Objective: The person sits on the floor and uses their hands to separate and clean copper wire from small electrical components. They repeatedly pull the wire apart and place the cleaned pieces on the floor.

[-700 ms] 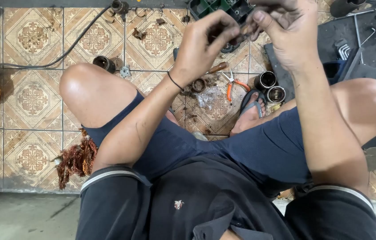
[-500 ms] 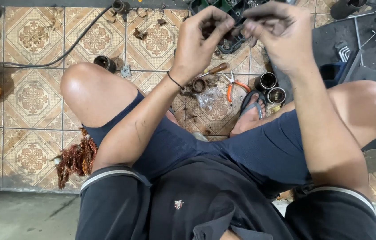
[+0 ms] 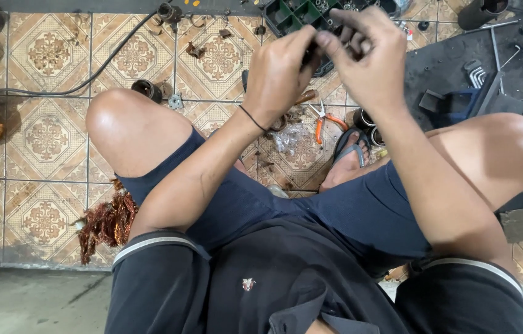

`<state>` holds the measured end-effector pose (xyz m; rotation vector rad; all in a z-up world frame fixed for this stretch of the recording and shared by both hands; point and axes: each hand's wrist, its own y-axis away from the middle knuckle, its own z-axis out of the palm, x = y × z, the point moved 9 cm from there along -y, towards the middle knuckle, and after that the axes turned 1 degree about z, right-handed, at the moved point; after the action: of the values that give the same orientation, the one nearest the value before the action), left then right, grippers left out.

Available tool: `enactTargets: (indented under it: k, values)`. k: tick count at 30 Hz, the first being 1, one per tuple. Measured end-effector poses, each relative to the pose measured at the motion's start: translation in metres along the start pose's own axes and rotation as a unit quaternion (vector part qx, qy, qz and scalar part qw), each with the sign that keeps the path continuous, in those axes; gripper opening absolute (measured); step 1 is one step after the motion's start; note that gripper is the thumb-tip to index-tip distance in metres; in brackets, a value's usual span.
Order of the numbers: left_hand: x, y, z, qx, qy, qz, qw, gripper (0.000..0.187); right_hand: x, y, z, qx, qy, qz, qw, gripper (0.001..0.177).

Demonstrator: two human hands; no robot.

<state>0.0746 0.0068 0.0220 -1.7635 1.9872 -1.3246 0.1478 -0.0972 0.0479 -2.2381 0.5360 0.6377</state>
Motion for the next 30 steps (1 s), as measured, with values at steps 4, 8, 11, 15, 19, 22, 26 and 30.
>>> enactTargets:
  k: [4,8,11,15,19,22,26,30]
  values:
    - [0.003,0.002,0.001,-0.004,-0.058,0.007,0.998,0.015,-0.013,0.001,0.002,0.020,0.002,-0.016,1.000,0.031]
    - [0.000,0.003,0.005,-0.008,-0.058,0.002,0.998,0.011,-0.006,0.003,0.005,0.017,-0.029,0.013,0.999,0.022]
    - [0.002,0.003,0.005,-0.001,-0.076,0.015,0.997,0.008,-0.004,0.003,0.005,0.011,-0.065,0.024,0.998,0.027]
    - [0.001,0.002,0.004,-0.016,-0.033,-0.005,0.999,0.008,-0.003,0.003,0.004,0.016,-0.105,0.056,0.993,0.013]
    - [0.003,-0.002,0.003,-0.006,0.025,0.014,1.000,0.015,0.004,0.000,0.000,0.015,-0.092,0.070,0.993,0.013]
    - [-0.001,-0.005,0.004,-0.016,0.080,-0.011,0.997,0.017,0.011,-0.002,-0.005,0.004,-0.170,0.103,0.980,0.014]
    - [0.007,-0.015,-0.012,-0.013,0.194,-0.019,0.981,0.009,0.015,-0.002,-0.010,-0.003,-0.255,0.102,0.961,0.011]
    - [0.018,-0.020,-0.020,-0.043,0.256,-0.008,0.966,0.008,0.022,0.000,-0.010,0.002,-0.279,0.118,0.953,0.009]
